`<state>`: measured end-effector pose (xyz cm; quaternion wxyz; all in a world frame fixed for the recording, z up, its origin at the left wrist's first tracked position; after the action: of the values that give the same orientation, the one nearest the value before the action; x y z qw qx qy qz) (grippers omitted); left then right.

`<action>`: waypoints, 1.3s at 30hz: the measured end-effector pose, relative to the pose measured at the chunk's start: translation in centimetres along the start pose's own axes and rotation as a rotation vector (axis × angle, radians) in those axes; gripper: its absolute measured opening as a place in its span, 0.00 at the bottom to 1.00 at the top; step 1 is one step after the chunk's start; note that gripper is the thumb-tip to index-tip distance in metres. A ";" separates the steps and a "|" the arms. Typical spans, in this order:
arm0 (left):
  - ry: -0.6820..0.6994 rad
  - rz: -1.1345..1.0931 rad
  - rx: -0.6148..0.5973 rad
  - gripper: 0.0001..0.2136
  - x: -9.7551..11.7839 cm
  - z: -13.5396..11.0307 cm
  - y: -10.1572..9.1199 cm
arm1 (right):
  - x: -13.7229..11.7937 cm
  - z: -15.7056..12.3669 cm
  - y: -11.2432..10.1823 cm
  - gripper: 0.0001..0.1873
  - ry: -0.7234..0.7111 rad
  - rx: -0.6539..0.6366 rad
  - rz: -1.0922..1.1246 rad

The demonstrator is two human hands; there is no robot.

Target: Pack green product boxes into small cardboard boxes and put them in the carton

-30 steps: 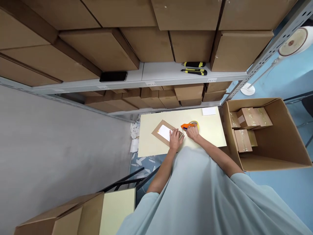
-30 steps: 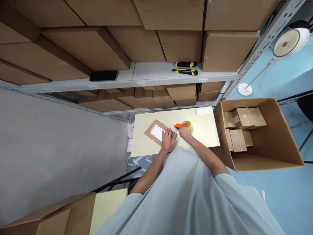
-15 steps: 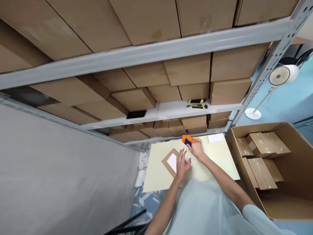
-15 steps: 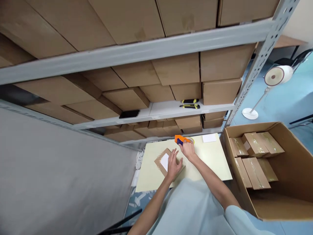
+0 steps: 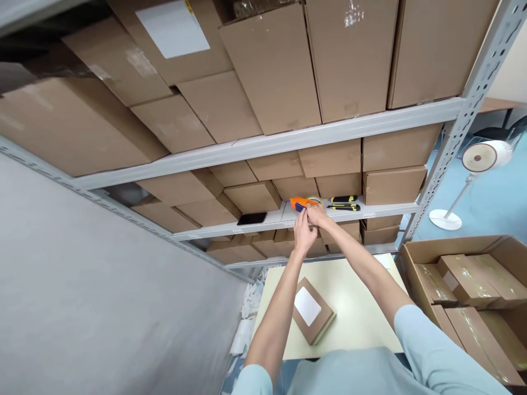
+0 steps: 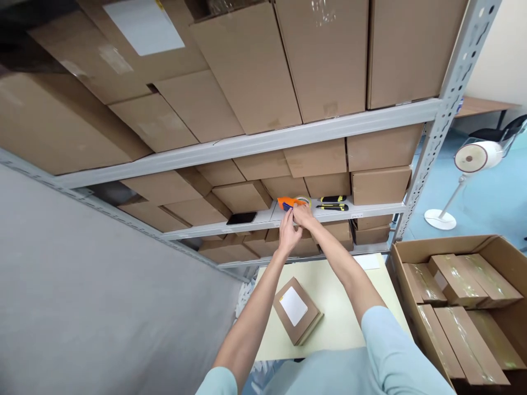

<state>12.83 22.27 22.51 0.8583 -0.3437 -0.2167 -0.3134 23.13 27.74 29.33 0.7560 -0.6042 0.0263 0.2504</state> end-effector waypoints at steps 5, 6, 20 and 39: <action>-0.028 -0.027 0.004 0.36 0.1 -2.9 -0.1 | 0.9 2.8 1.1 0.26 0.048 -0.053 -0.044; -0.037 -0.029 0.002 0.35 0.1 -4.1 -0.3 | 1.1 3.1 1.3 0.25 0.055 -0.051 -0.050; -0.839 0.264 -0.141 0.39 -5.6 -37.2 -12.8 | 10.8 -24.4 17.4 0.39 0.235 0.086 0.483; -1.264 0.040 -0.321 0.32 -7.4 -43.3 -10.9 | 5.1 -38.7 23.1 0.44 0.534 -0.497 0.875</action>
<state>6.83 -12.50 -5.90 0.5089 -0.5899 -0.6238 -0.0630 28.27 -2.99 -3.58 0.3840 -0.7390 0.4048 0.3775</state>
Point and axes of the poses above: each hand's wrist, its own z-axis towards the middle knuckle, its own y-axis out of the palm, x = y × z, the point moved 4 cm from there along z, towards the middle knuckle, and after that the axes turned 15 degrees about x, right-handed, at the moved point
